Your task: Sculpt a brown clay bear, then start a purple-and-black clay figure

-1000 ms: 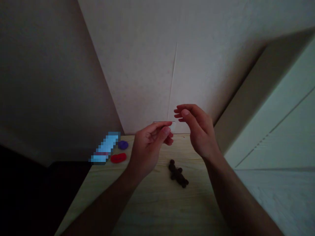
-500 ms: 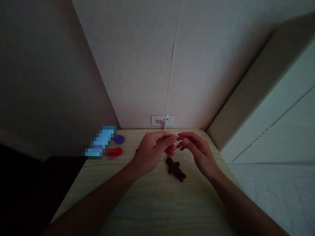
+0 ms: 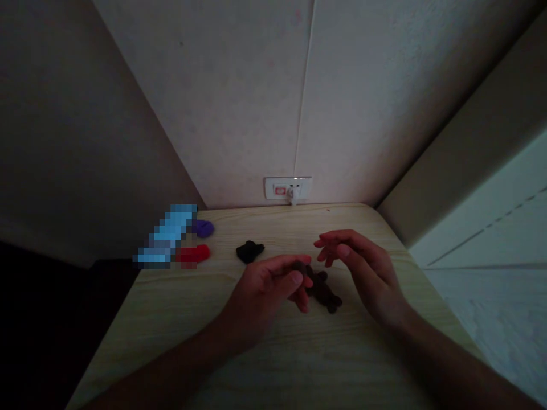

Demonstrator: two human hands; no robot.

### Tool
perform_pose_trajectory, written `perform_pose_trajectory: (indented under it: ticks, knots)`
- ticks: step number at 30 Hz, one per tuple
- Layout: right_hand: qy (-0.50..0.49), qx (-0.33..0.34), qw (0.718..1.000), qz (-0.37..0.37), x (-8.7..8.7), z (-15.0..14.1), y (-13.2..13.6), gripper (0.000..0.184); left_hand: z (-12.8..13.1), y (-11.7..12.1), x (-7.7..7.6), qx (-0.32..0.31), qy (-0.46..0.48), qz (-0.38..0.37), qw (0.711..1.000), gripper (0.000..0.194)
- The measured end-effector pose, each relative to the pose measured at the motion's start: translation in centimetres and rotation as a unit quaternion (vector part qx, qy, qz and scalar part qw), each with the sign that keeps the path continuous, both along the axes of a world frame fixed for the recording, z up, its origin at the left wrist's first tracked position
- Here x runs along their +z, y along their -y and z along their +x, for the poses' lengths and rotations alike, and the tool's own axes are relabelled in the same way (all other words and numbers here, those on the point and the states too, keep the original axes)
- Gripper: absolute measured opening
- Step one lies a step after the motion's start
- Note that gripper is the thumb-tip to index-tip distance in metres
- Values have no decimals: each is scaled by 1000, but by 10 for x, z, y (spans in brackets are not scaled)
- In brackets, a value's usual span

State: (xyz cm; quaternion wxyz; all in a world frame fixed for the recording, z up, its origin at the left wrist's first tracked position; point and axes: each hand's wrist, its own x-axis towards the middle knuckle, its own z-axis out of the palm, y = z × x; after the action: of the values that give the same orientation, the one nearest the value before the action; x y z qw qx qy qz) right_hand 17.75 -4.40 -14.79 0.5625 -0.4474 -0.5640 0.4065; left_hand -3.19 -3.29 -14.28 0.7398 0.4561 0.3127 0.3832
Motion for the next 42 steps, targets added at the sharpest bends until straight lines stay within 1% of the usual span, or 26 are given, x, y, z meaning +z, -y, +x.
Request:
perform_pose_trajectory:
  ticks: [4,9,15,18,21,23,25,30,33,35,38,42]
  knots:
    - [21,-4,1000,2,-2,3,0,21,-3,5,-1,-1,-2,22,1000,28]
    - [59,4,998,-1,0,0,4,21,-6,9,-7,0,32,0,999,27]
    - [105,-7,994,9,0,-2,3,21,-6,9,-8,16,-9,-17,1000,23]
    - [146,-34,989,10,-2,1,0,22,-7,6,-14,34,-14,-22,999,19]
    - [196,-68,978,-33,-3,5,-6,28,-9,-1,-19,81,14,-31,996,15]
    - [238,-70,966,-78,-3,9,-11,34,-10,-6,-21,114,29,-38,992,16]
    - [278,-49,953,-109,-3,13,-15,41,-10,-11,-23,136,22,-34,990,17]
    - [338,57,922,-178,-3,21,-18,54,-11,-15,-28,155,-9,-1,988,18]
    - [354,86,910,-200,-4,21,-15,57,-11,-15,-29,159,-11,-1,987,19]
    - [360,97,904,-207,-4,21,-13,57,-11,-16,-28,156,11,-20,988,21]
    - [346,104,907,-215,-7,21,-10,56,-12,-16,-27,141,64,-54,986,27]
    - [266,123,930,-220,-10,18,-8,52,-13,-16,-26,122,76,-83,986,25]
